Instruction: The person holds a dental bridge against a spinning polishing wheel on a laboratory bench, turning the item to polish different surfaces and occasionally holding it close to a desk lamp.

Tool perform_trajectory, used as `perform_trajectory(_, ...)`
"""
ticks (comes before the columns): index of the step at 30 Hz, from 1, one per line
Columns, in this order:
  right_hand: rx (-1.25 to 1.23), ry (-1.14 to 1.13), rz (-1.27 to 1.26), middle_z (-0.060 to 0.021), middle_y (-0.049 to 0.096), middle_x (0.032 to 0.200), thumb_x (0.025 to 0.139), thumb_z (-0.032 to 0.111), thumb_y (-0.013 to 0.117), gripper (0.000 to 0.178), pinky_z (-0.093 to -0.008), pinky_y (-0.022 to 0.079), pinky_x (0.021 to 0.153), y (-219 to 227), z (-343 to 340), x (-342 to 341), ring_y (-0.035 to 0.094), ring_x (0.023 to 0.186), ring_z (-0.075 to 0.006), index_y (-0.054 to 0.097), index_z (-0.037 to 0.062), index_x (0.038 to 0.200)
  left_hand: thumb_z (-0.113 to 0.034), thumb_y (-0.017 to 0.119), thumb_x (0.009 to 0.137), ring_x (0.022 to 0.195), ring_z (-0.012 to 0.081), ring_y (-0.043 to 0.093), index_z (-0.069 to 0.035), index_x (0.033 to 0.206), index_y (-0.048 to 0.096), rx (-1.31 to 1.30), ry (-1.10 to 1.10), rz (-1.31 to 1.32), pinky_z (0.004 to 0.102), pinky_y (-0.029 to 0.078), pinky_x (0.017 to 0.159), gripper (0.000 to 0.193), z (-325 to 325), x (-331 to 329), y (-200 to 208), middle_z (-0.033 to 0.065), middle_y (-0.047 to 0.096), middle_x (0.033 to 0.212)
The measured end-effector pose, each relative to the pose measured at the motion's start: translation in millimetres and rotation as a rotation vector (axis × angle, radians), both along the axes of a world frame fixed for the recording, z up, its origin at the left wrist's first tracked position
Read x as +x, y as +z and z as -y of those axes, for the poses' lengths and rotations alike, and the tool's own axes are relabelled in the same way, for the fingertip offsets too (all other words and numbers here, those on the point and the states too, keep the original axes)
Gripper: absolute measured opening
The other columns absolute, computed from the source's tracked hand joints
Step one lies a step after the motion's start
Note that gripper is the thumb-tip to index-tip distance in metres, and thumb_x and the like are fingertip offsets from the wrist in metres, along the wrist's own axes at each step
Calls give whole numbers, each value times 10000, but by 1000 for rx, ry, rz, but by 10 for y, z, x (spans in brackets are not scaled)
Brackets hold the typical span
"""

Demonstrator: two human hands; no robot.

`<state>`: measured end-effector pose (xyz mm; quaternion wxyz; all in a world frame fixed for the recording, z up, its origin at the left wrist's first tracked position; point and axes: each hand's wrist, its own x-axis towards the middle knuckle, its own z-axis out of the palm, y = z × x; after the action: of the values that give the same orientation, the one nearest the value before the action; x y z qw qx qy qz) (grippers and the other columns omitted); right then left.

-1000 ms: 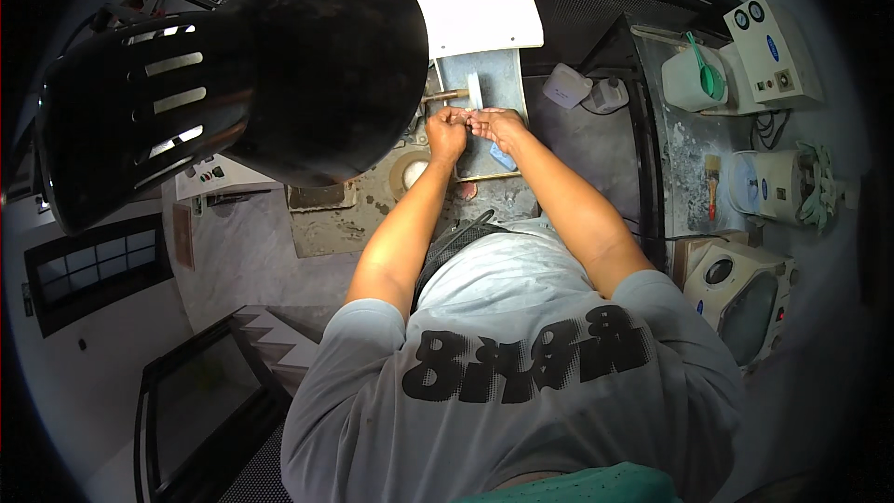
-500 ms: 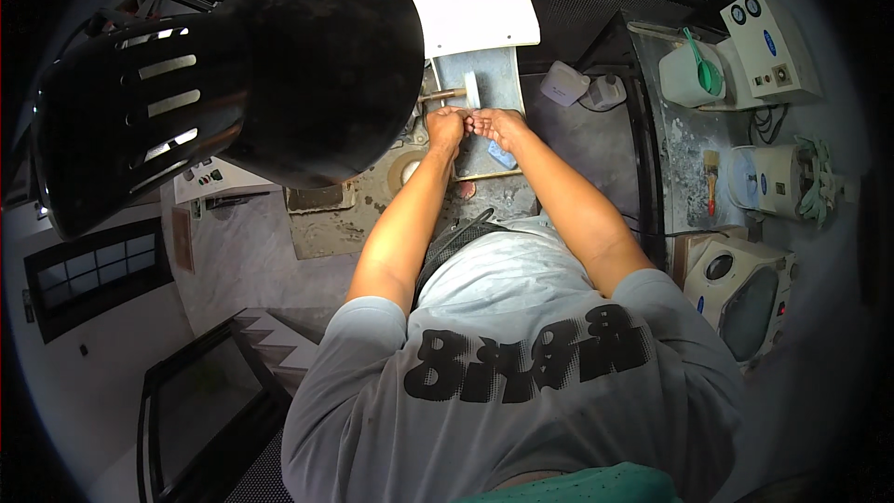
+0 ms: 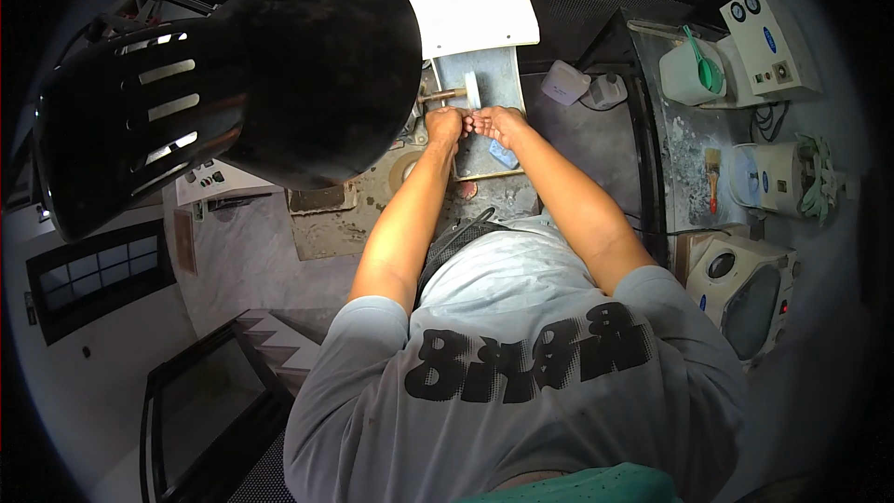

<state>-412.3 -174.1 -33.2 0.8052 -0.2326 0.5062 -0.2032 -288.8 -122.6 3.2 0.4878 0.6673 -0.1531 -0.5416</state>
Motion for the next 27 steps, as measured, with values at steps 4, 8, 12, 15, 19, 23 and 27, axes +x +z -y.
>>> perform_trajectory(4, 10, -27, -4, -103, 615, 749, 821, 73, 530, 135, -279, 547, 604, -33, 23, -11, 610, 627, -178, 599, -42, 837, -10, 565, 754, 437, 140, 513, 48, 726, 633, 56, 6, 23, 248, 396, 398, 94, 38, -27, 22, 82, 597, 592)
perform_trajectory(8, 9, -13, -11, -108, 616, 750, 822, 80, 528, 142, -289, 549, 596, -33, 39, 2, 609, 614, -180, 603, -41, 824, -12, 567, 755, 433, 142, 511, 44, 710, 629, 70, 23, 14, 254, 393, 393, 95, 45, -2, -24, 84, 597, 594)
perform_trajectory(12, -3, -4, -24, -111, 619, 751, 823, 81, 523, 148, -287, 547, 590, 41, 23, 18, 610, 611, -176, 605, -42, 822, -11, 568, 764, 447, 142, 518, 32, 709, 628, 40, 19, -15, 251, 398, 404, 92, 11, 49, -67, 83, 597, 597)
perform_trajectory(15, -23, 31, -44, -75, 626, 748, 801, 77, 579, 119, -246, 527, 612, 147, -19, 28, 606, 640, -143, 606, -30, 848, -14, 570, 773, 460, 134, 521, 27, 732, 631, -10, -1, -12, 246, 404, 416, 84, -56, 62, -72, 77, 600, 603)
perform_trajectory(19, -115, 54, -35, -87, 633, 767, 801, 61, 586, 107, -250, 530, 599, 164, -39, 18, 613, 641, -148, 603, -30, 856, -23, 559, 800, 486, 112, 527, 24, 765, 630, -101, -15, 72, 230, 412, 439, 92, -115, 5, -72, 62, 608, 630)
perform_trajectory(23, -150, -16, 7, -116, 640, 729, 778, 16, 627, 79, -248, 534, 546, 158, -65, 29, 616, 584, -161, 606, -43, 825, -11, 544, 818, 510, 102, 537, 29, 772, 627, -197, 10, 111, 216, 416, 456, 102, -151, -32, -141, 61, 614, 650)
perform_trajectory(27, -164, 26, -20, -100, 642, 781, 805, 38, 602, 90, -247, 525, 583, 195, -80, 50, 616, 643, -144, 603, -31, 864, 13, 544, 825, 516, 100, 543, 39, 779, 622, -278, 18, 205, 207, 413, 460, 94, -174, -15, -218, 67, 617, 657)
